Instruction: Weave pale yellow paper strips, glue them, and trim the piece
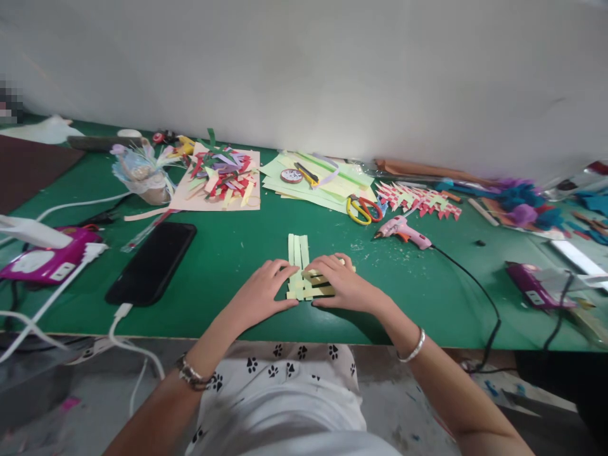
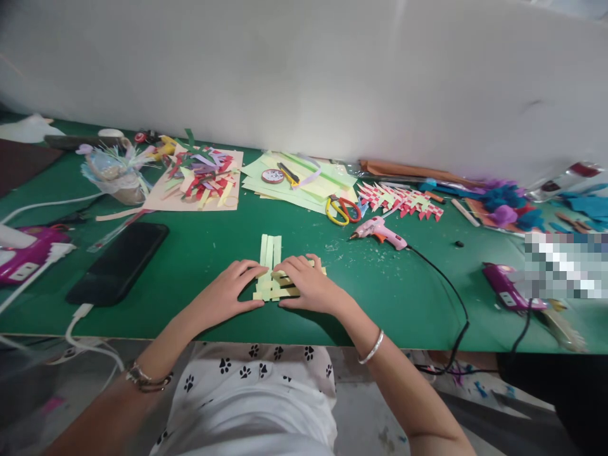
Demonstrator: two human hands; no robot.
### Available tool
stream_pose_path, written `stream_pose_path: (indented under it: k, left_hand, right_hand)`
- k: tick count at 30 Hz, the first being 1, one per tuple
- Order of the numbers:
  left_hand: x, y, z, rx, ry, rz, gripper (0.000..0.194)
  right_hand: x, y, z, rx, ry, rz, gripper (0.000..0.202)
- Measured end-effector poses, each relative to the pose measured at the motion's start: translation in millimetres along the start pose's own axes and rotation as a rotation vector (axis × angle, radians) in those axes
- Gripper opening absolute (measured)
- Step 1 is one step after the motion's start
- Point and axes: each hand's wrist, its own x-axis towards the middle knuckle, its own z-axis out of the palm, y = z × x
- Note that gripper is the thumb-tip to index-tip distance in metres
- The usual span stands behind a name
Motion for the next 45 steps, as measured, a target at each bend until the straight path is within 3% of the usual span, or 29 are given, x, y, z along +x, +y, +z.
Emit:
stream_pose_path:
  k: [20,27,32,39,42,45]
  left_hand:
    - [-2,-3,1.6,-0.022,0.027,0.076,0.041]
    - [-4,-5,-1.6,0.039,0.008,0.122,0.028]
    - [-4,-5,-2.0,0.061,-0.003,0.125,0.024]
    - [-10,-3,-0.4,0.150,0.021,0.145,0.024]
    - [-16,0,1.9,0.184,0.058,0.186,0.025]
    - [-23,7,5.8,0.221,0.050,0.249,0.032]
  right_hand:
    - [4,-2,-5,0.063,-0.039,-0.027,0.046]
    - [4,-1,1,0.047,-0.020,-0.022,0.031]
    - [3,-5,1,0.038,-0.028,-0.035,0.030]
    - [-14,-8,3,-0.087,0.089,0.069,0.022]
    - [-23,-12,3,-0.139,0.190,0.129,0.026]
    - [-27,-14,5,-0.114,0.209,0.129,0.025]
